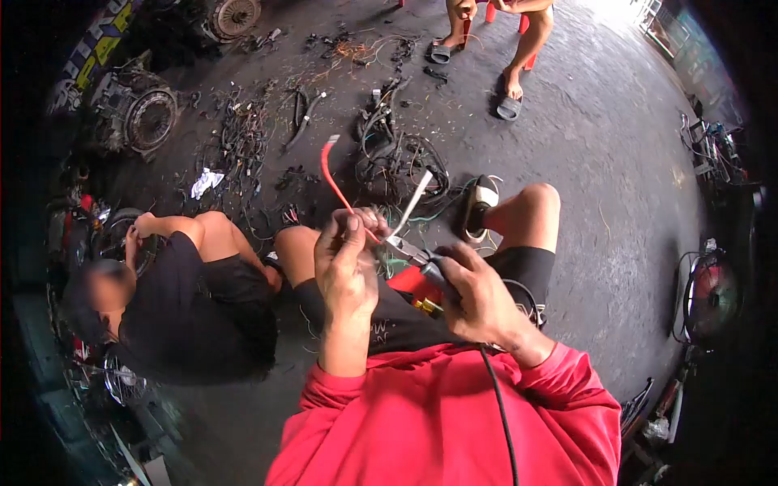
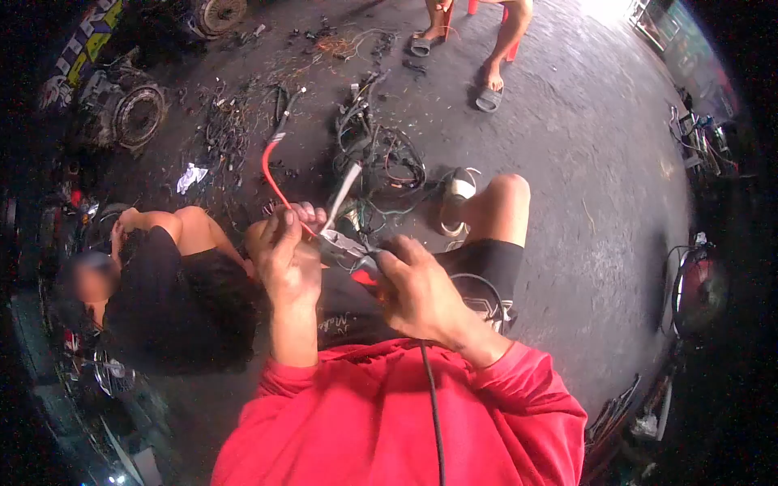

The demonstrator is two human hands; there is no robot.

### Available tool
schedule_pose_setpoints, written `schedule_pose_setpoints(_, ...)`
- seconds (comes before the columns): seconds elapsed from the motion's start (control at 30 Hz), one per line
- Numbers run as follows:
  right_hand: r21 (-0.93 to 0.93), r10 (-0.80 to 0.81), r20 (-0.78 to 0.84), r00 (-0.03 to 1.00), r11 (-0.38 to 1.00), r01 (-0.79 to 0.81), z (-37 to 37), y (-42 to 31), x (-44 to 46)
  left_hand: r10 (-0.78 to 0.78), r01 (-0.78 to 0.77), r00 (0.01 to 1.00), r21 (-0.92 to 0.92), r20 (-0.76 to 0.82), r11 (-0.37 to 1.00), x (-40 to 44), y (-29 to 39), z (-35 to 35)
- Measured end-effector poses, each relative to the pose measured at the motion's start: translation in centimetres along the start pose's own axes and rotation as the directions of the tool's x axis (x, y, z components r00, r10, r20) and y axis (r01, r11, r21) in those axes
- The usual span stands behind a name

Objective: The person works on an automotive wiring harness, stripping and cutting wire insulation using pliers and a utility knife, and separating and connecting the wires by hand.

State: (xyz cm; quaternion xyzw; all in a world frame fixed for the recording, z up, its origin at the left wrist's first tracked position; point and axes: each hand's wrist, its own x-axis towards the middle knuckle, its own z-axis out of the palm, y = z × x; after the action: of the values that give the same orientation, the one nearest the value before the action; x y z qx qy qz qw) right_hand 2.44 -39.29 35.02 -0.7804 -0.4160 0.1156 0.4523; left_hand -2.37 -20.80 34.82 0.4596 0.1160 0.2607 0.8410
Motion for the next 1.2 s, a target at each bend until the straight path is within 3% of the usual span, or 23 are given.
schedule_pose_setpoints(0.03,0.067,0.036,0.019,0.999,0.997,-0.037,0.5,0.4,-0.2,0.017,-0.016,1.0,-0.12,0.006,0.993,0.2,-0.4,0.2)
schedule_pose_setpoints(0.1,0.116,0.035,0.071,0.997,0.992,-0.043,0.6,0.8,-0.5,0.012,-0.016,0.999,-0.123,-0.033,0.992,0.6,-1.0,-0.7)
schedule_pose_setpoints(0.17,0.209,0.078,0.08,0.994,0.973,-0.093,0.0,0.4,-0.9,-0.16,0.085,0.967,-0.338,-0.2,0.937,1.3,-0.2,-2.4)
schedule_pose_setpoints(0.2,0.201,0.1,0.083,0.992,0.973,-0.115,-0.1,0.9,-1.3,0.042,-0.122,0.962,-0.287,-0.268,0.95,2.3,0.9,-3.1)
schedule_pose_setpoints(0.23,0.199,0.095,0.087,0.992,0.974,-0.111,-0.3,1.3,-1.5,0.158,-0.2,0.956,-0.154,-0.247,0.968,2.6,2.2,-3.5)
schedule_pose_setpoints(0.33,0.098,0.1,0.064,0.993,0.989,-0.106,-0.3,2.2,-1.7,0.127,-0.128,0.983,0.003,-0.134,0.992,2.1,4.0,-3.3)
schedule_pose_setpoints(0.43,0.094,-0.023,0.038,0.999,0.995,0.02,0.6,1.8,-0.7,0.012,-0.02,0.998,-0.144,-0.058,0.989,1.9,4.0,-3.3)
schedule_pose_setpoints(0.5,0.126,0.034,0.081,0.996,0.991,-0.044,1.1,0.8,0.0,-0.121,0.116,0.993,-0.431,0.016,0.895,1.7,3.7,-2.8)
schedule_pose_setpoints(0.53,0.158,0.027,0.048,0.998,0.987,-0.034,1.5,0.4,0.4,-0.108,0.155,0.986,-0.456,0.128,0.876,1.8,3.4,-3.2)
schedule_pose_setpoints(0.67,0.275,0.056,-0.021,0.998,0.96,-0.048,3.5,0.9,2.3,-0.109,0.127,0.992,-0.577,0.066,0.807,1.5,4.0,-2.7)
schedule_pose_setpoints(0.73,0.436,0.182,0.044,0.982,0.882,-0.182,5.0,1.7,2.9,-0.085,0.142,0.988,-0.56,0.126,0.816,1.5,5.1,-1.4)
schedule_pose_setpoints(0.77,0.437,0.166,0.05,0.985,0.883,-0.171,5.7,2.4,2.7,-0.062,0.149,0.983,-0.544,0.174,0.826,1.4,5.3,-0.8)
schedule_pose_setpoints(0.8,0.444,0.14,0.039,0.989,0.884,-0.143,6.4,3.2,2.7,0.001,0.009,1.0,-0.467,0.022,0.884,1.5,4.6,-1.0)
schedule_pose_setpoints(0.83,0.462,0.099,0.038,0.994,0.881,-0.105,7.2,3.5,3.0,0.032,-0.019,0.999,-0.433,0.023,0.901,1.4,4.0,-1.1)
schedule_pose_setpoints(0.87,0.499,0.23,0.099,0.968,0.83,-0.248,7.5,3.1,2.9,0.088,-0.081,0.996,-0.363,0.003,0.928,1.6,3.7,-1.2)
schedule_pose_setpoints(0.9,0.499,0.172,0.039,0.984,0.85,-0.169,7.9,3.4,2.9,-0.026,-0.028,0.993,-0.443,-0.115,0.896,1.3,3.4,-1.4)
schedule_pose_setpoints(0.97,0.417,0.117,-0.104,0.988,0.907,-0.063,8.1,2.5,3.3,-0.079,0.018,0.992,-0.522,-0.094,0.853,0.9,3.4,-1.4)
schedule_pose_setpoints(1.07,0.447,0.175,-0.067,0.982,0.886,-0.127,8.4,3.1,4.2,0.049,-0.058,0.998,-0.525,-0.031,0.849,0.9,2.5,-1.0)
schedule_pose_setpoints(1.17,0.365,0.091,-0.073,0.993,0.929,-0.058,7.5,2.7,4.9,0.123,-0.091,0.992,-0.53,0.025,0.843,1.1,2.2,-1.4)
schedule_pose_setpoints(1.2,0.384,0.063,-0.087,0.994,0.923,-0.025,7.4,2.9,5.1,0.126,-0.121,0.992,-0.386,-0.013,0.914,1.1,2.1,-1.4)
